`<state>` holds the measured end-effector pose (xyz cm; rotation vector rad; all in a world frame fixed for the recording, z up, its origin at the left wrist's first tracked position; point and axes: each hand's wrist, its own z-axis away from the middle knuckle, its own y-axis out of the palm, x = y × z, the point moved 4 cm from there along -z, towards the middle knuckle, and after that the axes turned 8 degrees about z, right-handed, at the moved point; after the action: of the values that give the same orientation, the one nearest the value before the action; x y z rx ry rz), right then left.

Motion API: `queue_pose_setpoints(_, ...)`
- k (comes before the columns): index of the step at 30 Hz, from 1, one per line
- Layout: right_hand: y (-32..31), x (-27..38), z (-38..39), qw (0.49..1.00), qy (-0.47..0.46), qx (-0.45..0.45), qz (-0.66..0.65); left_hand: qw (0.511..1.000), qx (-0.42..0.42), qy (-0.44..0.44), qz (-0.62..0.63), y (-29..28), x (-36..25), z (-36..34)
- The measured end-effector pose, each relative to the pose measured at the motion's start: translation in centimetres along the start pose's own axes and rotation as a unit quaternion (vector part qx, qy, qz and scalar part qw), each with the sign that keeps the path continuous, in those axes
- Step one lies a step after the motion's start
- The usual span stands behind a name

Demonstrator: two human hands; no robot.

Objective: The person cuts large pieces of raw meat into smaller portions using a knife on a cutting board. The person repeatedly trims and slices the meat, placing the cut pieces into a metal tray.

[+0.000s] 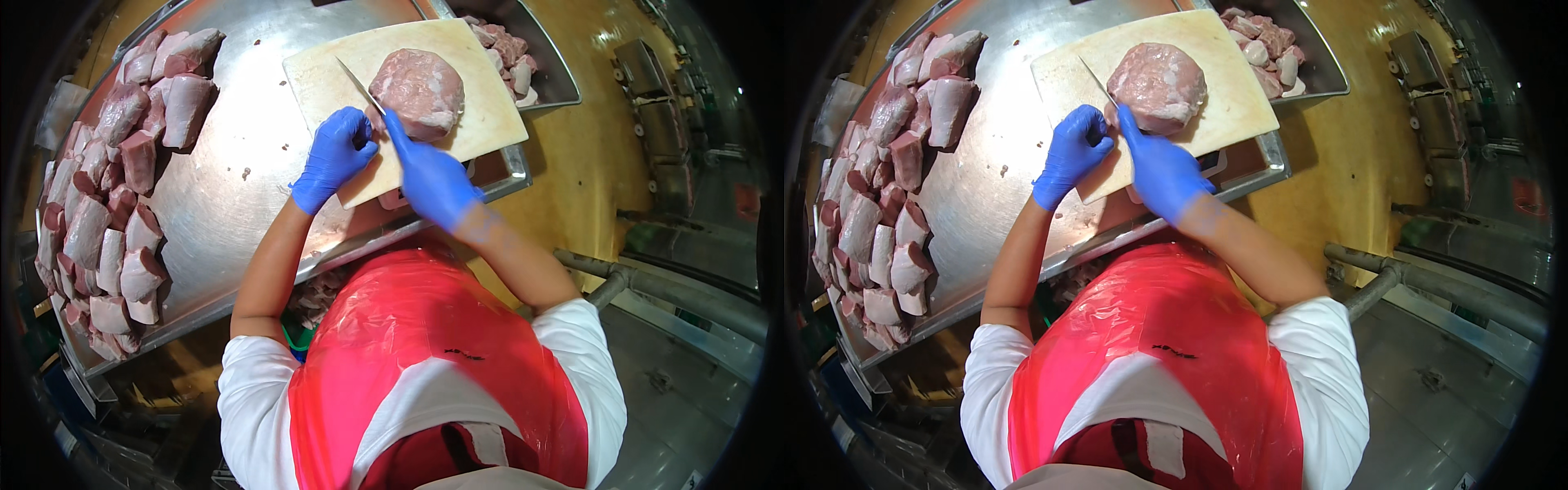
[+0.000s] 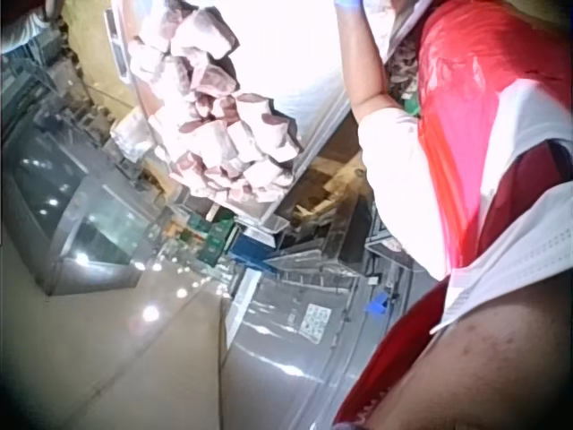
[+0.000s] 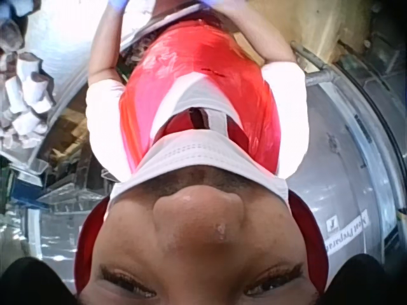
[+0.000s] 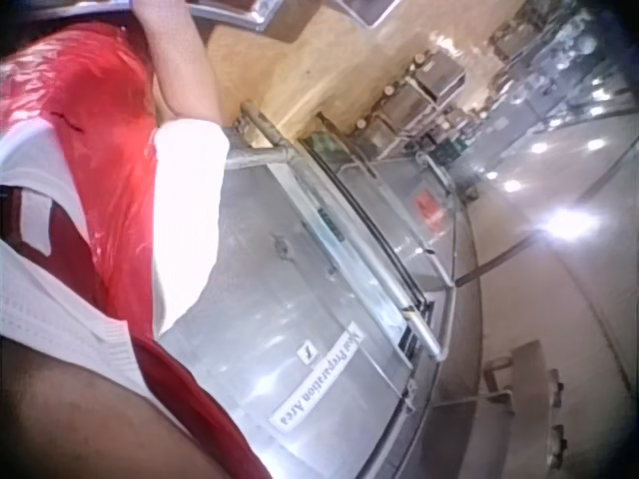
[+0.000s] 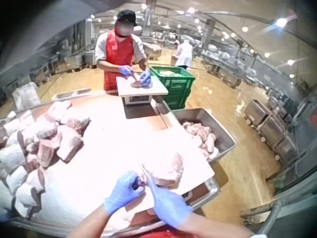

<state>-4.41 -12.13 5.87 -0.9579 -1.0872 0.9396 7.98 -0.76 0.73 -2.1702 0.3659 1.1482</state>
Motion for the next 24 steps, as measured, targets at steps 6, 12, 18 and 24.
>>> queue_pose_setpoints(6, 0.4, -2.3, 5.7, 0.997, -0.012, 0.065, 0.050, 0.993, -0.095, -0.068, -0.031, -4.0, 0.5, 2.5)
queue_pose_setpoints(12, -4.0, -9.0, 8.8, 0.997, -0.003, -0.058, -0.042, 0.939, -0.253, -0.185, 0.140, -9.9, -7.8, 16.1)
queue_pose_setpoints(18, -5.6, -14.0, -1.8, 0.935, -0.025, -0.108, -0.336, 0.829, -0.444, -0.339, -0.034, -5.4, -5.9, 35.9)
queue_pose_setpoints(24, -5.1, -20.3, -14.2, 0.888, -0.110, -0.142, -0.424, 0.884, -0.361, -0.227, -0.192, 1.9, -6.7, 20.6)
